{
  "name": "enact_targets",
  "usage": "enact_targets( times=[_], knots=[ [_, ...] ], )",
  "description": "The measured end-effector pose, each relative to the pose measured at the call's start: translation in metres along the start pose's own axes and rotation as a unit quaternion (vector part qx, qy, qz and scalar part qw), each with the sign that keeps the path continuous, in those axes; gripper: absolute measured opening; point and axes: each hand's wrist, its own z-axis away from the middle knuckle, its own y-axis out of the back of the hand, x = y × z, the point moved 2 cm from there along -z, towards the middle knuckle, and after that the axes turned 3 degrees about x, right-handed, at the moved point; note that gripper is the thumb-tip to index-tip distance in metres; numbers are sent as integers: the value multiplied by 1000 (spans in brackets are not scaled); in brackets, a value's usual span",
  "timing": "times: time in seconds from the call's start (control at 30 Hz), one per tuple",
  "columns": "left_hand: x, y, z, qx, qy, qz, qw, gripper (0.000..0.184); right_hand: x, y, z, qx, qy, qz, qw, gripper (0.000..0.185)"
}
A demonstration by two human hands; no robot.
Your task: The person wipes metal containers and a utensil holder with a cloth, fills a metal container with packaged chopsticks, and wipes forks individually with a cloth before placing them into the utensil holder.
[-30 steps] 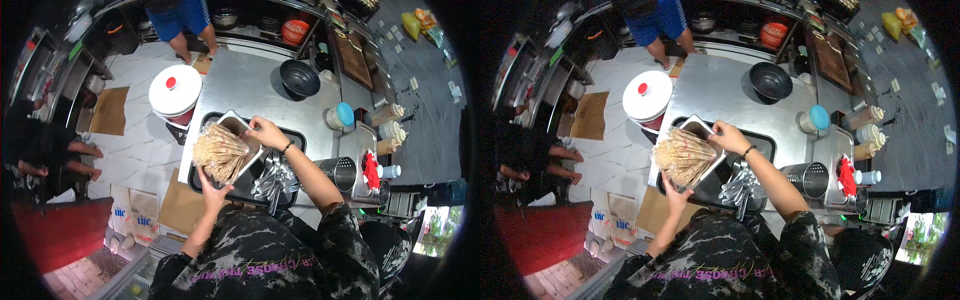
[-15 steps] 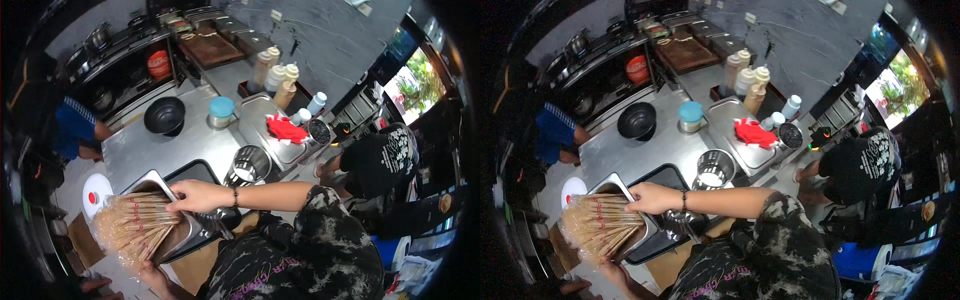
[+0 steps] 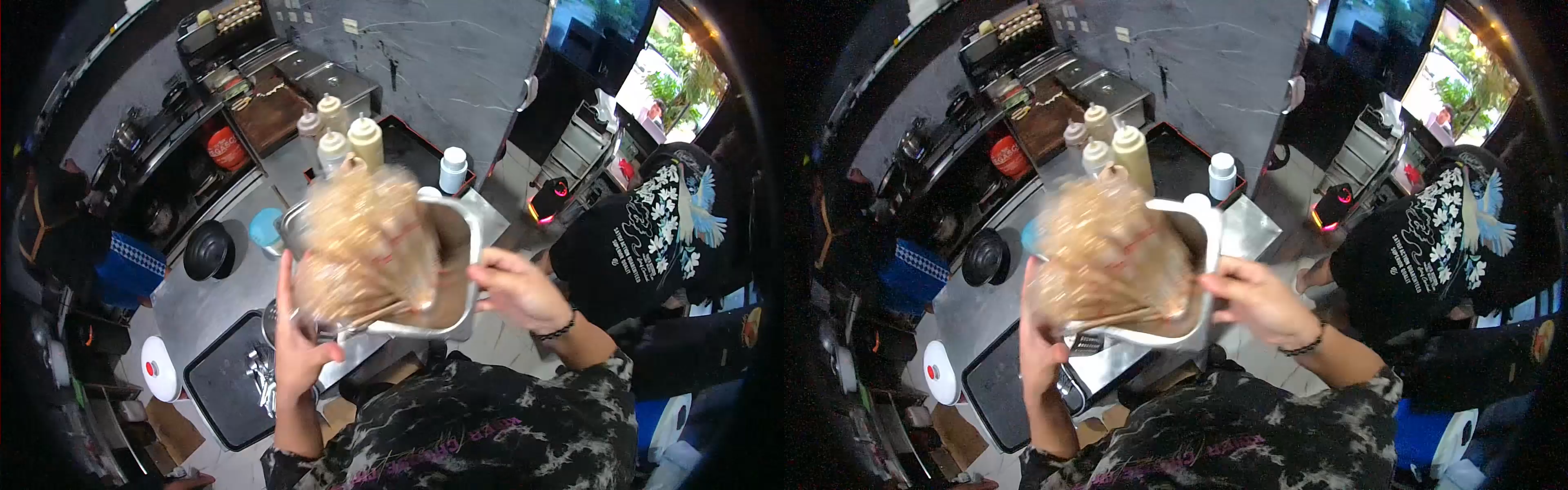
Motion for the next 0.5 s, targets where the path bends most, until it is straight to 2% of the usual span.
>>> enact_targets(
  times=[0.03,0.07,0.17,0.2,0.27,0.3,0.37,0.43,0.5],
  knots=[
    [-11,-17,-10,-13,-17,-3,1000,136,-10,26,8,61,9,9,998,8],
    [-17,-31,-15,-1,14,-10,1000,136,-19,48,13,92,39,5,995,8],
    [-43,-41,-16,-9,51,-23,998,94,-39,101,22,200,98,31,974,9],
    [-51,-41,-14,5,52,-25,998,94,-39,122,21,214,111,48,969,10],
    [-66,-38,-5,16,109,-58,992,65,-27,166,9,219,117,65,967,12],
    [-67,-43,0,41,107,-65,991,49,-20,183,2,233,134,51,962,12],
    [-85,-51,1,62,121,-118,984,41,-3,220,-22,264,134,31,955,14],
    [-88,-67,-4,51,96,-288,951,32,20,245,-47,282,123,-8,952,16],
    [-90,-83,-15,41,63,-396,915,30,45,265,-73,309,112,-24,944,21]
  ],
)
